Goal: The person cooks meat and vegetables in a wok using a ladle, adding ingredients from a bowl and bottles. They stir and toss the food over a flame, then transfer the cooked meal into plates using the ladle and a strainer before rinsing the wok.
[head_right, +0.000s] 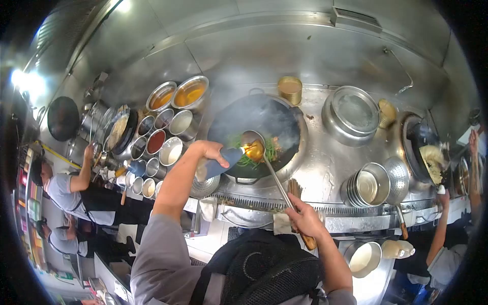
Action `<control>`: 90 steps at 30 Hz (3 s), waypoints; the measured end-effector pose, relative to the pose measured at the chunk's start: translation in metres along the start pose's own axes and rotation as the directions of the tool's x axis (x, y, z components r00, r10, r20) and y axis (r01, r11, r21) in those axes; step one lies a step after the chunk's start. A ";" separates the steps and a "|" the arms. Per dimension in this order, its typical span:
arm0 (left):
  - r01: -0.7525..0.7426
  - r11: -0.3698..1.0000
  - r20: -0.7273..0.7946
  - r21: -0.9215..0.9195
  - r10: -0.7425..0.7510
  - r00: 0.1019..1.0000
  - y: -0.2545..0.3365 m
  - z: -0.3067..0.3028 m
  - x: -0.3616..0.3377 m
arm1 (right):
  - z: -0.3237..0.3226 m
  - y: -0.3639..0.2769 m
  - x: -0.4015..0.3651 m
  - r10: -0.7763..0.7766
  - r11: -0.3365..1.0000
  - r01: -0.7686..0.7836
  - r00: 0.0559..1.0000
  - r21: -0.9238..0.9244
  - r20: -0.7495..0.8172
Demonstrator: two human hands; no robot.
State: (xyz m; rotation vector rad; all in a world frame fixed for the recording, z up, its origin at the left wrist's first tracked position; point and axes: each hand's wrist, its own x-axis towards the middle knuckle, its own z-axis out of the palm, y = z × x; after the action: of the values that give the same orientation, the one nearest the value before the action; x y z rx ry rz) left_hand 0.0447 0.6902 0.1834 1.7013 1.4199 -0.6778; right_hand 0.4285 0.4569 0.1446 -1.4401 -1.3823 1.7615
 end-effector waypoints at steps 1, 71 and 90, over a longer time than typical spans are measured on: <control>0.002 1.000 -0.001 -0.011 -0.002 1.000 -0.006 0.000 0.004 | 0.003 0.001 0.002 0.014 0.995 -0.017 0.999 0.101 0.032; -0.251 0.930 -0.958 -0.268 -0.284 -0.033 -0.046 0.186 0.015 | -0.062 -0.010 0.151 -0.313 0.330 0.279 0.934 -0.902 0.175; -0.171 0.951 -0.905 -0.259 -0.177 0.387 -0.097 0.346 0.027 | -0.057 -0.125 0.020 -0.176 0.028 -0.167 0.970 -0.986 -0.170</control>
State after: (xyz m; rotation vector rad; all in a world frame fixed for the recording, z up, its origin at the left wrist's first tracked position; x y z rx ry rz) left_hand -0.0123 0.4186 -0.0464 1.8518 2.1142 0.7022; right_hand 0.4457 0.5434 0.2514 -2.1149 -2.6743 0.1279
